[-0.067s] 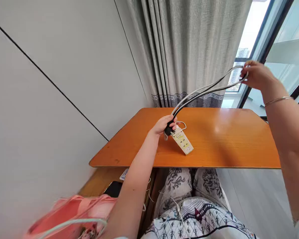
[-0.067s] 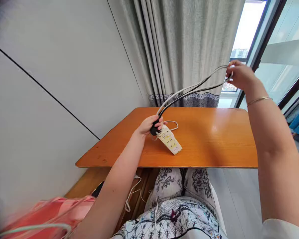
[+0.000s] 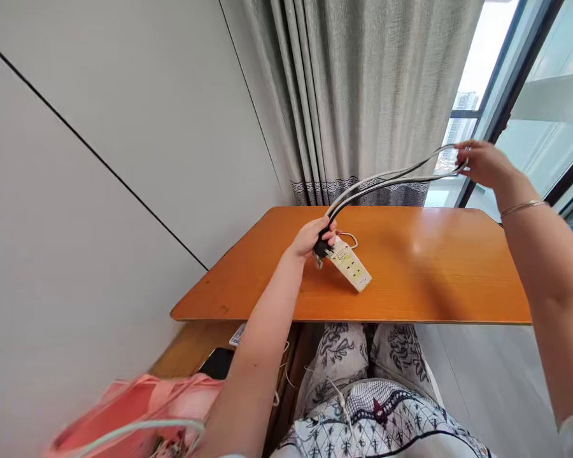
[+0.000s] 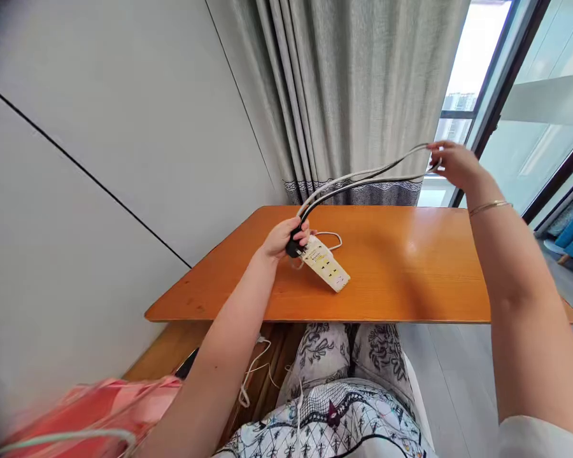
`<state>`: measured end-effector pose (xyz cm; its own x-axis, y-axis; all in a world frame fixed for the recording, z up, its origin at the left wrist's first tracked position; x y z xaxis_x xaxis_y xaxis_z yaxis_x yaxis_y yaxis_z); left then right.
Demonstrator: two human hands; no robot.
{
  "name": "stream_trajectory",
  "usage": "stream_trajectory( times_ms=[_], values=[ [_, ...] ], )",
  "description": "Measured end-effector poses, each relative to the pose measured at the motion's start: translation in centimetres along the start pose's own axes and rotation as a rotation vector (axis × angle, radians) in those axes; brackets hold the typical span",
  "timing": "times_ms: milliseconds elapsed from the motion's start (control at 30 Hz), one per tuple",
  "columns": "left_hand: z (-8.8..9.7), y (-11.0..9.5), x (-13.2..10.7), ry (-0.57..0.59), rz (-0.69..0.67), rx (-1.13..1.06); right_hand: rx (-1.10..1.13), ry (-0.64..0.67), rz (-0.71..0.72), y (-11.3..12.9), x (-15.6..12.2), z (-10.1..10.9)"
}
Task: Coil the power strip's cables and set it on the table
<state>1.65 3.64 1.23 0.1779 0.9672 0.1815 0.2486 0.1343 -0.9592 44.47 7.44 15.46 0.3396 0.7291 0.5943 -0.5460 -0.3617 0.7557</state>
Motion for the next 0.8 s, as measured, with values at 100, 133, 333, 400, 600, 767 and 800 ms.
stream_trajectory(
  times_ms=[100, 133, 333, 400, 600, 767, 800],
  values=[
    [0.3, -0.6, 0.4, -0.141, -0.041, -0.069, -0.011, 0.039, -0.129, -4.0, -4.2, -2.5],
    [0.3, -0.8, 0.5, -0.185, -0.046, -0.099, -0.027, 0.055, -0.214, -5.4, -5.8, -3.3],
    [0.1, -0.9, 1.4, -0.338, 0.038, -0.22, 0.018, 0.164, -0.362, -10.2, -14.4, -7.2],
    [0.1, -0.9, 1.8, -0.372, 0.058, -0.257, 0.045, 0.204, -0.387, -10.8, -16.5, -7.8],
    [-0.5, -1.2, 2.9, -0.448, 0.068, -0.344, 0.068, 0.338, -0.435, -11.1, -20.0, -9.3],
    [-1.1, -1.5, 3.3, -0.456, 0.066, -0.385, -0.048, 0.444, -0.316, -9.4, -21.8, -9.9],
    [-1.0, -1.6, 3.5, -0.459, 0.073, -0.404, -0.083, 0.49, -0.24, -8.7, -22.3, -9.9]
  ],
)
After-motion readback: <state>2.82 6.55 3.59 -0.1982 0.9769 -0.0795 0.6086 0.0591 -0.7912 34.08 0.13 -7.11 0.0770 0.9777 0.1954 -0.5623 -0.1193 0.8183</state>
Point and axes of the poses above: each hand's wrist, its own x-axis towards the middle knuckle, its own z-axis out of the back of the hand, y = z × x, the point moved 4 cm from there along x, towards the middle knuckle, and after that the axes turned 15 degrees about -y, right-handed, at the moved point
